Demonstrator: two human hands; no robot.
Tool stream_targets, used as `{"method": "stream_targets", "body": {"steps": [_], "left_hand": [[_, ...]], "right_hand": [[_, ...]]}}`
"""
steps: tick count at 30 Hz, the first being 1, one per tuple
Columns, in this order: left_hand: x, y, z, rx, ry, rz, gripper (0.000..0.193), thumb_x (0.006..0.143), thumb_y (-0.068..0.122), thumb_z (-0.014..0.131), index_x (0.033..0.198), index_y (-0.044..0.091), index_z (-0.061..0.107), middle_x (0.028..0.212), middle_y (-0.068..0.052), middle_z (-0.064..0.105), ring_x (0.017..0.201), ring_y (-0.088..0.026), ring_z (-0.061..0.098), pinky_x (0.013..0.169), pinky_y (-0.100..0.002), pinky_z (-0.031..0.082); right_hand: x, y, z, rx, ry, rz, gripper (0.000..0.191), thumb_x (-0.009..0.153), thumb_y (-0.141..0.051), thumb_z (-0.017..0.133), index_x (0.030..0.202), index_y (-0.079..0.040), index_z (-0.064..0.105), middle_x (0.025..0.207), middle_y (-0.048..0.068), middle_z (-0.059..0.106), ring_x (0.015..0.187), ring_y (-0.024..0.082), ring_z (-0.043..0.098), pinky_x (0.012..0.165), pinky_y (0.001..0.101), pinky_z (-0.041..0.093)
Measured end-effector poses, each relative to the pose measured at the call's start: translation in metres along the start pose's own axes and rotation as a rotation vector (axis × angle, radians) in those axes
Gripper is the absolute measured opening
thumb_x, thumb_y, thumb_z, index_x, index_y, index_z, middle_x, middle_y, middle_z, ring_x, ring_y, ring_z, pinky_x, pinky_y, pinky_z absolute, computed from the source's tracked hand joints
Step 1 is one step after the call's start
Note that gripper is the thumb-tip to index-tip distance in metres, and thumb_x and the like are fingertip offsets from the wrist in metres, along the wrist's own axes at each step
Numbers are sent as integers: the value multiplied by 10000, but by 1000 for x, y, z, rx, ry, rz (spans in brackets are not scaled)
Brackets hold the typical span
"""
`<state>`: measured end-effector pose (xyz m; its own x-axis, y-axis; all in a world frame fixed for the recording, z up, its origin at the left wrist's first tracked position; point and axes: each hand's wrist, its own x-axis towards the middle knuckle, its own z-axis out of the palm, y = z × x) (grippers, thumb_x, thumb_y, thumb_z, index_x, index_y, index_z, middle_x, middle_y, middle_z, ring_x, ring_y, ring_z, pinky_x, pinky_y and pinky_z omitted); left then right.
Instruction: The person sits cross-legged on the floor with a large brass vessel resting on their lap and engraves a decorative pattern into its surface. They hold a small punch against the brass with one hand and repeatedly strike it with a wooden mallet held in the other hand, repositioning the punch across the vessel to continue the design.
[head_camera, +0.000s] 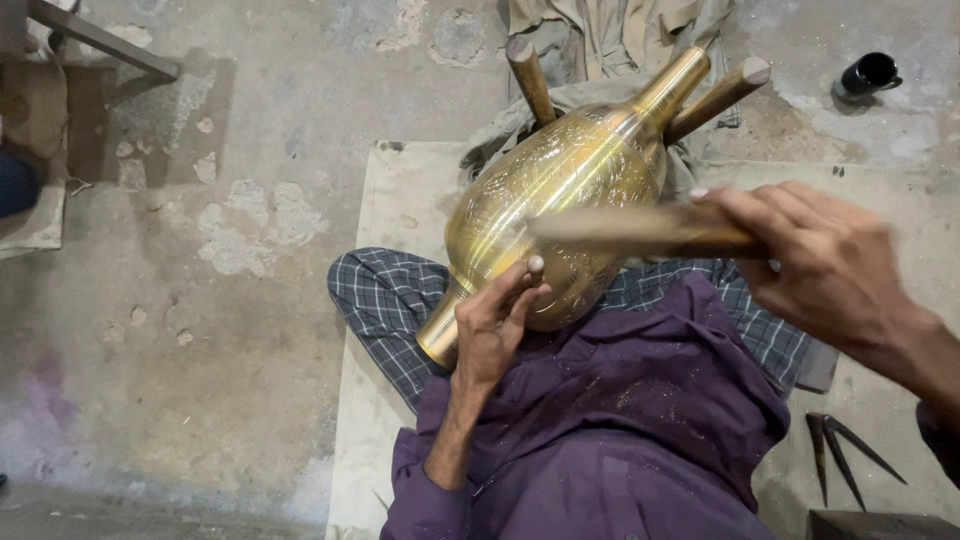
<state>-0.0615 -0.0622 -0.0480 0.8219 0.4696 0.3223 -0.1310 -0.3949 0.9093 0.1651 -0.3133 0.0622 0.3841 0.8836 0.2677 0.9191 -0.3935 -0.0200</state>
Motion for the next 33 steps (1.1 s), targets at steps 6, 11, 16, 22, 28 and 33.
{"method": "stream_targets", "body": {"steps": [6, 11, 16, 22, 28, 33], "left_hand": [[-1, 2, 0, 9, 7, -31, 397, 956, -33, 712, 1341, 26, 632, 1142, -175, 762, 1055, -254, 782, 900, -324, 685], [-2, -1, 1, 56, 14, -15, 384, 947, -28, 727, 1316, 38, 641, 1128, -155, 767, 1048, -234, 783, 885, -317, 685], [-3, -4, 0, 2, -13, -31, 389, 943, -32, 717, 1321, 34, 652, 1140, -146, 766, 1034, -225, 783, 854, -312, 690], [0, 3, -3, 54, -23, 17, 330, 946, 10, 720, 1271, 45, 673, 1111, -120, 773, 1012, -204, 787, 821, -298, 686], [2, 9, -6, 184, -50, 48, 275, 921, 43, 793, 1185, 98, 741, 1056, -83, 806, 936, -166, 796, 776, -286, 674], [3, 7, -7, 95, -86, 80, 310, 938, -10, 755, 1231, 90, 727, 1159, -112, 783, 1002, -187, 787, 837, -299, 675]], "right_hand": [[-2, -2, 4, -236, -26, -50, 393, 995, -291, 628, 1385, -287, 674, 1039, 28, 785, 858, 184, 734, 686, 375, 616], [-2, -5, 4, -129, -76, -15, 390, 983, -270, 648, 1372, -268, 667, 1069, 40, 779, 835, 186, 734, 651, 352, 616], [-1, -1, 7, 23, -25, -4, 354, 989, -231, 655, 1338, -176, 652, 1080, 74, 766, 838, 187, 716, 701, 357, 614], [-8, 4, 12, 23, 17, 6, 316, 996, -210, 665, 1310, -191, 698, 1091, 78, 768, 835, 190, 722, 658, 353, 600], [-18, 6, 20, -126, 26, -38, 260, 1037, -200, 642, 1288, -242, 695, 1020, 15, 784, 826, 179, 721, 663, 347, 603], [-17, 11, 24, -290, -59, -85, 211, 1031, -229, 615, 1209, -295, 707, 984, -7, 772, 886, 175, 736, 697, 354, 619]]}}
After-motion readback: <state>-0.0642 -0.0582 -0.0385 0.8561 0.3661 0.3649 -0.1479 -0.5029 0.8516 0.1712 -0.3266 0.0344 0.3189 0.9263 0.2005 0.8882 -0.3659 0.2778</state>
